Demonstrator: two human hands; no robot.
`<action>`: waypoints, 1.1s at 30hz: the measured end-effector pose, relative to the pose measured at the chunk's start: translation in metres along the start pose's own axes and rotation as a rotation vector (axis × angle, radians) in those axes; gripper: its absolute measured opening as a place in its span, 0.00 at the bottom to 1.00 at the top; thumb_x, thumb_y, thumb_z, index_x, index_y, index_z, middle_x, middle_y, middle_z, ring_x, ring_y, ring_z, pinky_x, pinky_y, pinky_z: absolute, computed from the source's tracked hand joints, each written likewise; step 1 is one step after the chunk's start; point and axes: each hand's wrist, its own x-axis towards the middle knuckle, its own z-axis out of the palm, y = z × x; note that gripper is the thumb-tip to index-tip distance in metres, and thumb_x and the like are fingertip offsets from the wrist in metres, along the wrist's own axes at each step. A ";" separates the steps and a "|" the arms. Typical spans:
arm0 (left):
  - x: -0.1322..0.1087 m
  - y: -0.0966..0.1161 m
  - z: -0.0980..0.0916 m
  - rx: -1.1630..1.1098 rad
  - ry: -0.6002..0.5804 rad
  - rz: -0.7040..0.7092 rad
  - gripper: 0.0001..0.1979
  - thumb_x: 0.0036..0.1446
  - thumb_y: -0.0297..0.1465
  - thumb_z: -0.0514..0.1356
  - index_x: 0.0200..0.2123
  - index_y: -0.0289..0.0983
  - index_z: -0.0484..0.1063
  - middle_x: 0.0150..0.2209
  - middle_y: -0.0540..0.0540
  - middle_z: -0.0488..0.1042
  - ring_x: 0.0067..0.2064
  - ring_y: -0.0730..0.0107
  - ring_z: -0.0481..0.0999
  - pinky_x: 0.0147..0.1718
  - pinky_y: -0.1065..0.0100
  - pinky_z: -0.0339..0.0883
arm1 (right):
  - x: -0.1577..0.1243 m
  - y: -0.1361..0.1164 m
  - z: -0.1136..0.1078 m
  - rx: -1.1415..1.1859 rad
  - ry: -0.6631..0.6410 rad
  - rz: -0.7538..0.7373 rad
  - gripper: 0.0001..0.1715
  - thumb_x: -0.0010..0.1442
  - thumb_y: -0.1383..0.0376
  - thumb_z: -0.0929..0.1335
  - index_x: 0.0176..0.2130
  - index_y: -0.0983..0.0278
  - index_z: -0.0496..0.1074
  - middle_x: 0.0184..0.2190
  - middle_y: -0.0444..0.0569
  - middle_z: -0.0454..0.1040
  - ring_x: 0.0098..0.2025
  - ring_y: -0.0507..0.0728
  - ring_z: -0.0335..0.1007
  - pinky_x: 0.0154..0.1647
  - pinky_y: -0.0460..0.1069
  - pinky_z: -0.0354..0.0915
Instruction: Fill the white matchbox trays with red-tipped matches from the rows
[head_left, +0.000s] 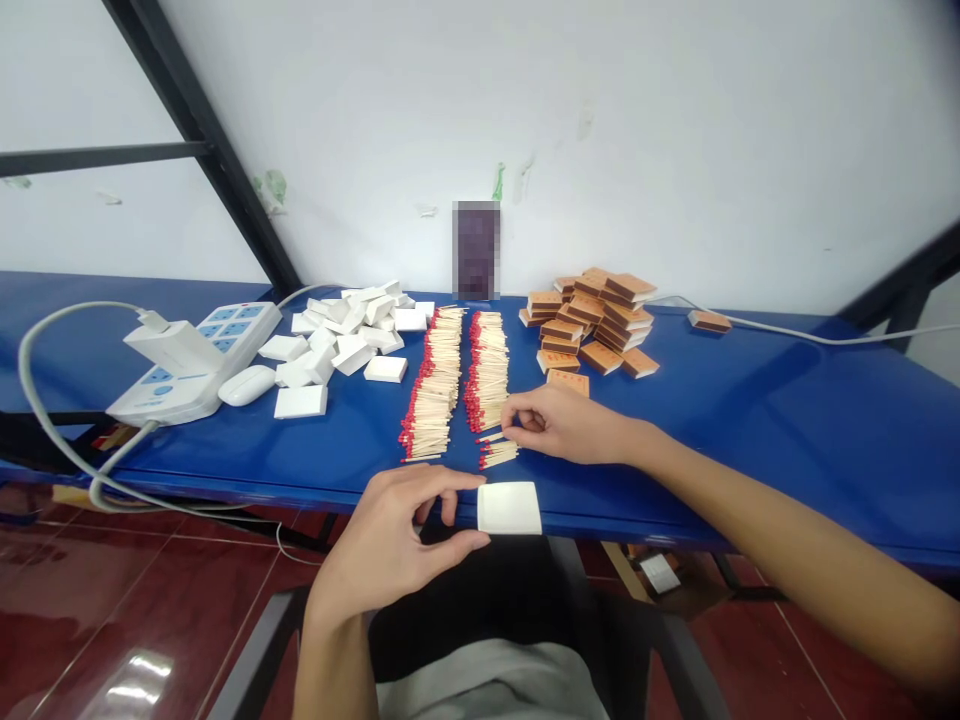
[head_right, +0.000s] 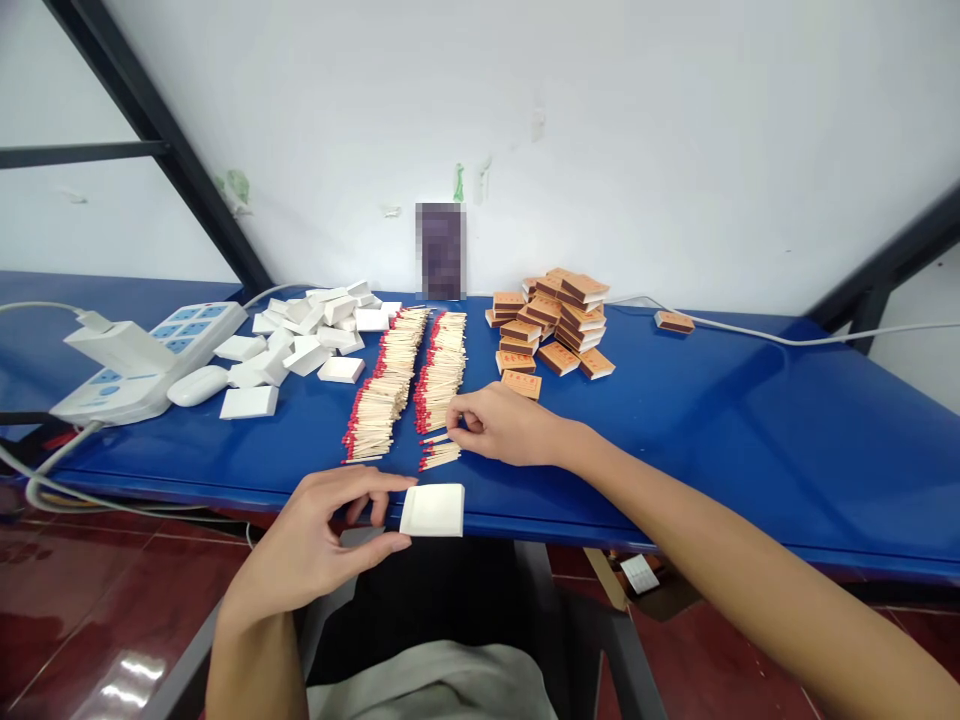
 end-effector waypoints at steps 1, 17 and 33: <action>0.000 0.000 0.000 0.005 0.000 -0.003 0.15 0.56 0.35 0.70 0.47 0.43 0.79 0.28 0.54 0.72 0.27 0.75 0.66 0.29 0.72 0.62 | -0.001 0.000 -0.001 0.008 -0.010 -0.003 0.07 0.63 0.66 0.68 0.32 0.65 0.72 0.19 0.36 0.59 0.21 0.47 0.52 0.27 0.45 0.52; 0.003 0.003 0.001 0.025 -0.010 -0.021 0.14 0.56 0.34 0.69 0.47 0.42 0.80 0.26 0.54 0.72 0.26 0.75 0.66 0.28 0.72 0.61 | -0.012 -0.002 -0.002 -0.114 -0.062 -0.224 0.16 0.69 0.57 0.67 0.44 0.62 0.81 0.29 0.45 0.74 0.29 0.51 0.67 0.32 0.46 0.57; 0.003 0.003 0.004 0.046 0.006 -0.054 0.17 0.58 0.33 0.68 0.51 0.42 0.78 0.26 0.56 0.70 0.26 0.76 0.64 0.28 0.72 0.61 | -0.017 -0.006 -0.010 -0.039 -0.158 -0.045 0.13 0.66 0.60 0.68 0.40 0.63 0.81 0.23 0.43 0.72 0.23 0.50 0.62 0.26 0.46 0.56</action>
